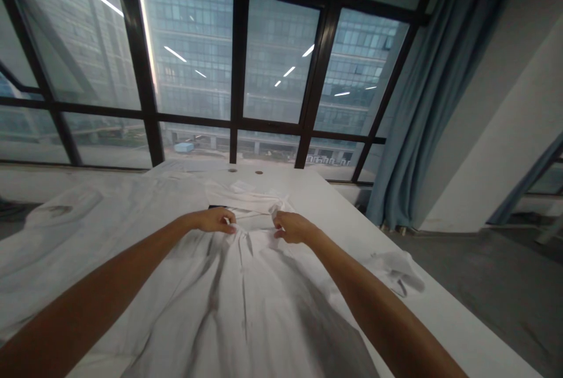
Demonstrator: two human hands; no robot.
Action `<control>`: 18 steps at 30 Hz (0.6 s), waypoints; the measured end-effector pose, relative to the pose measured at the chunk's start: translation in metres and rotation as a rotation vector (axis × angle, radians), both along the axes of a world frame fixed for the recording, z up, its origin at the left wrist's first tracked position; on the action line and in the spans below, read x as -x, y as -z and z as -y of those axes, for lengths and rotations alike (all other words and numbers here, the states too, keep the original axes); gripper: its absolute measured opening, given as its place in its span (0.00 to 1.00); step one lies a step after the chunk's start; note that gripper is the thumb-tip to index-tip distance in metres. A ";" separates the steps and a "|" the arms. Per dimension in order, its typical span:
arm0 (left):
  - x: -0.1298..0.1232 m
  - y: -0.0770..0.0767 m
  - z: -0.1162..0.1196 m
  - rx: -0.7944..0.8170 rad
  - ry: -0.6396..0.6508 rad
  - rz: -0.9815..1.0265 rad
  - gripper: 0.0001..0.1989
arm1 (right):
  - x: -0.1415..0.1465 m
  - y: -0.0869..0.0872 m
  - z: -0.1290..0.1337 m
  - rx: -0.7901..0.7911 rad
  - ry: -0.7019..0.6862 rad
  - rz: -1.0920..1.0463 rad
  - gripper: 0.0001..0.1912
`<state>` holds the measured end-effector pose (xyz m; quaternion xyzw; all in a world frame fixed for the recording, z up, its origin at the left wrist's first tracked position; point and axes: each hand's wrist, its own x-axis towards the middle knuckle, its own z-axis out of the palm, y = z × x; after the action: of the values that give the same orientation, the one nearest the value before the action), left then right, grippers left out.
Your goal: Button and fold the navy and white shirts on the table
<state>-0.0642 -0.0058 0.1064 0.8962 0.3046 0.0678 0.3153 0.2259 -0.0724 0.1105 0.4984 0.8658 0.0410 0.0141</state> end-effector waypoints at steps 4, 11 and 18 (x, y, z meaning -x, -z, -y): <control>-0.035 0.002 0.001 -0.393 -0.234 -0.003 0.17 | 0.022 -0.002 -0.022 -0.098 0.127 -0.034 0.12; 0.009 0.059 0.043 -0.538 -0.546 -0.110 0.23 | -0.017 0.055 0.023 -0.075 0.504 -0.187 0.16; 0.135 0.101 0.092 -0.503 -0.368 -0.292 0.25 | -0.113 0.105 0.106 0.091 0.459 -0.215 0.26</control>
<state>-0.1992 -0.0983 0.0058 0.8761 0.4769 0.0677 0.0203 0.3392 -0.1782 0.0058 0.6824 0.7274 -0.0554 -0.0467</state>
